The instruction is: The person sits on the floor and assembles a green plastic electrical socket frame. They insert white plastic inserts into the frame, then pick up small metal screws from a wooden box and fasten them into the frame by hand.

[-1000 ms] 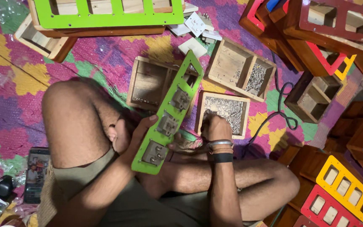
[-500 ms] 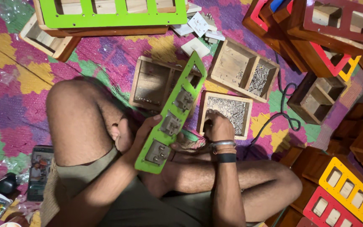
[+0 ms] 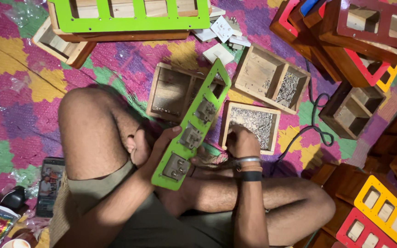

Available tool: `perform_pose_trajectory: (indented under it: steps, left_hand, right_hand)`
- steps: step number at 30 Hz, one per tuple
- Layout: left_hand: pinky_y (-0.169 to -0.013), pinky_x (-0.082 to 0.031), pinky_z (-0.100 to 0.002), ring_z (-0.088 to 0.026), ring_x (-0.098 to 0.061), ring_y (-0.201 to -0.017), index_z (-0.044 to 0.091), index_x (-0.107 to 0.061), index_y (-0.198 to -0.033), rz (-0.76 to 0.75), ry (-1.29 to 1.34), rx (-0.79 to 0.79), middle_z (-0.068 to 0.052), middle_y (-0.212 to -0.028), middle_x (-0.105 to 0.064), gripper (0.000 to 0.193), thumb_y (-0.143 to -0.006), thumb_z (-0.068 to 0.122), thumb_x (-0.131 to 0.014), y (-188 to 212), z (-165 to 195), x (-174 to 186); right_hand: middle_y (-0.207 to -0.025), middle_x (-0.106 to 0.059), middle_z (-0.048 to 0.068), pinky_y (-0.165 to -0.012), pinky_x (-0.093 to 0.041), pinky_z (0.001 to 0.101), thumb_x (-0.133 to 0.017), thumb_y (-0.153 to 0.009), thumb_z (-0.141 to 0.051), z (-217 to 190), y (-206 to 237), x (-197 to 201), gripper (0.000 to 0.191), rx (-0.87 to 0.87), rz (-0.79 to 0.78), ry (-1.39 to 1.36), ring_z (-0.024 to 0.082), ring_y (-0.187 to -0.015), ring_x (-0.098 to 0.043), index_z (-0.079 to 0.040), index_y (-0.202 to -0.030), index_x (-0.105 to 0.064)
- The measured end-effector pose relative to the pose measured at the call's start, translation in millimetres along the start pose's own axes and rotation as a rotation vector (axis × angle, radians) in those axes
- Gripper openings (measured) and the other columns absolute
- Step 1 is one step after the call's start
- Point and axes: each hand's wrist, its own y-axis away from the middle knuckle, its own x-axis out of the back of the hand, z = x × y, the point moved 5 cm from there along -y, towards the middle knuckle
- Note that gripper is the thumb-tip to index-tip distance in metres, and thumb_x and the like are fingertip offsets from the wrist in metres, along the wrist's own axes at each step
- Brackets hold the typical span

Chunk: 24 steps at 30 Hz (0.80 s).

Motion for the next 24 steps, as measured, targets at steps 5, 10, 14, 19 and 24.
perform_pose_trajectory:
  steps: [5,10,14,19,24]
  left_hand:
    - [-0.068,-0.054,-0.032,-0.022,-0.064,-0.086,0.0,-0.054,-0.142,0.018,0.012,-0.001,-0.017,-0.11,-0.068,0.069,-0.098,0.052,-0.055,3,1,1]
    - [-0.068,-0.054,-0.031,-0.022,-0.064,-0.085,0.0,-0.054,-0.142,-0.024,-0.037,0.018,-0.017,-0.11,-0.068,0.069,-0.098,0.052,-0.055,0,-1,-5]
    - [-0.068,-0.054,-0.031,-0.021,-0.064,-0.085,0.0,-0.054,-0.142,-0.059,-0.073,0.032,-0.017,-0.109,-0.068,0.069,-0.097,0.052,-0.055,-2,-2,-10]
    - [-0.068,-0.054,-0.03,-0.021,-0.064,-0.085,0.0,-0.054,-0.142,-0.063,-0.082,0.04,-0.016,-0.109,-0.068,0.069,-0.097,0.052,-0.055,-1,-1,-9]
    - [-0.068,-0.054,-0.03,-0.02,-0.064,-0.084,0.0,-0.054,-0.142,-0.07,-0.087,0.051,-0.016,-0.108,-0.069,0.069,-0.097,0.052,-0.055,2,-1,-6]
  right_hand:
    - [-0.09,-0.074,0.022,-0.076,-0.058,0.051,-0.077,-0.076,-0.017,9,-7,-15,0.029,-0.1,-0.13,0.139,0.041,-0.083,-0.072,-0.019,-0.105,-0.078]
    - [-0.088,-0.074,0.021,-0.075,-0.058,0.0521,-0.075,-0.08,-0.018,5,-5,-9,0.017,-0.07,-0.14,0.104,0.042,-0.082,-0.072,-0.015,-0.096,-0.077]
    - [-0.08,-0.075,0.02,-0.073,-0.06,0.0455,-0.077,-0.076,-0.012,-3,2,13,0.018,-0.112,-0.01,-0.059,0.036,-0.073,-0.075,-0.008,-0.093,-0.075]
    - [-0.08,-0.077,0.008,-0.059,-0.059,0.0293,-0.077,-0.081,-0.002,-22,11,32,0.014,-0.158,0.122,-0.695,0.015,-0.067,-0.074,-0.004,-0.094,-0.073]
    - [-0.083,-0.076,0.007,-0.059,-0.055,0.022,-0.075,-0.087,0.005,-54,21,15,0.011,-0.136,0.007,-1.224,0.01,-0.066,-0.069,0.0,-0.097,-0.075]
